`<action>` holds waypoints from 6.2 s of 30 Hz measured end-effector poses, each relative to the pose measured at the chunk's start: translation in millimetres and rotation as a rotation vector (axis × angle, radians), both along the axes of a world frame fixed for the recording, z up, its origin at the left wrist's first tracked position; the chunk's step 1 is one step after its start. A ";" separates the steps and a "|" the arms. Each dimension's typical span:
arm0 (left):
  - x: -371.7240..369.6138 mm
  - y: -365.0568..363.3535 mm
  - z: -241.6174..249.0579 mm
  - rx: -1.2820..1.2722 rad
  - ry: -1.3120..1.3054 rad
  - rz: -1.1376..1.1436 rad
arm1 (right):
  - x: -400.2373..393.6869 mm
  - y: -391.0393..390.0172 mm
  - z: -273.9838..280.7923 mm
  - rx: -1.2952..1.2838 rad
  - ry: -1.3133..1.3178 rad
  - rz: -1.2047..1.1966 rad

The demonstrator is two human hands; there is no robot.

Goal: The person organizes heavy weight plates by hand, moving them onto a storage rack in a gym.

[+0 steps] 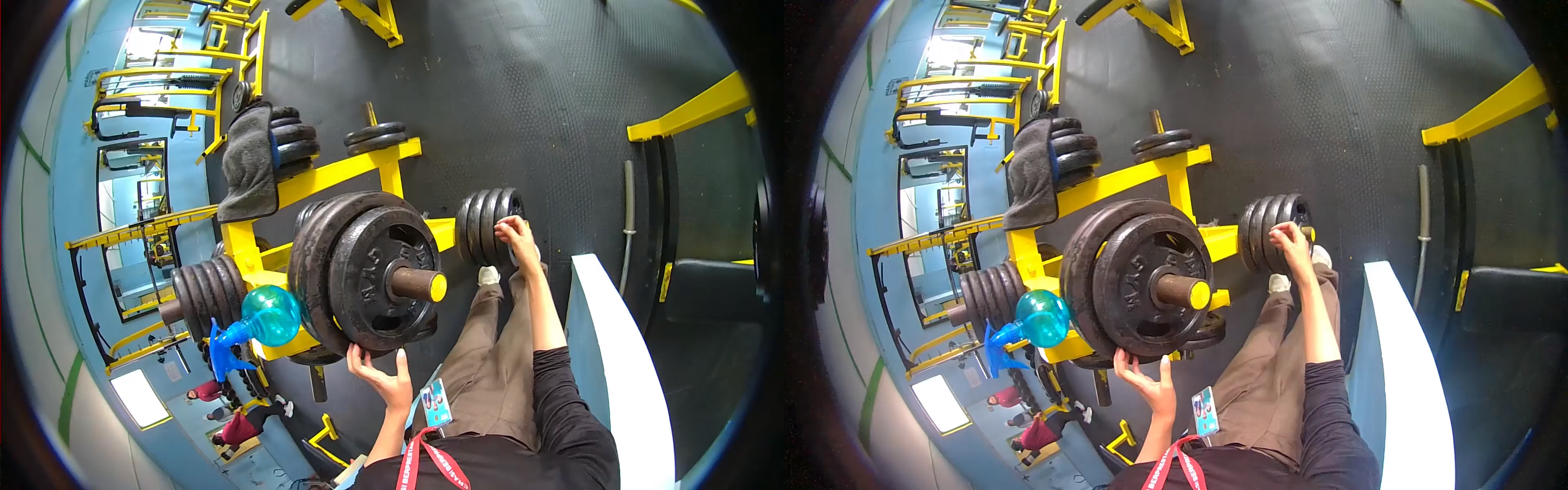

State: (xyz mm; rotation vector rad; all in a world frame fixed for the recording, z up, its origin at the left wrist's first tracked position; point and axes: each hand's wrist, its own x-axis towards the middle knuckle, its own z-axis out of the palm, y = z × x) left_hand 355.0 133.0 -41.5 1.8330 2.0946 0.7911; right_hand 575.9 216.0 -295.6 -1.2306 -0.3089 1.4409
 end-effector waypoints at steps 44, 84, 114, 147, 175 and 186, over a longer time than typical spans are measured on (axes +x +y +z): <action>15.5 65.0 -0.8 0.117 0.345 0.169 | -86.2 143.8 112.3 0.623 -0.888 0.618; -21.2 7.7 42.1 0.062 0.096 0.150 | -89.5 148.0 146.7 0.547 -0.805 0.733; 71.4 125.5 54.3 -0.419 0.408 1.082 | 96.9 283.6 107.2 0.646 -0.655 1.559; -98.4 437.1 28.2 0.380 -0.248 1.412 | -250.2 571.0 276.3 0.916 -0.938 1.350; -58.0 365.0 225.8 1.059 0.095 1.414 | -393.1 651.2 316.4 1.691 -0.521 1.618; 41.4 619.0 -45.8 0.399 -0.829 1.571 | -400.9 740.6 217.2 1.566 -0.360 2.437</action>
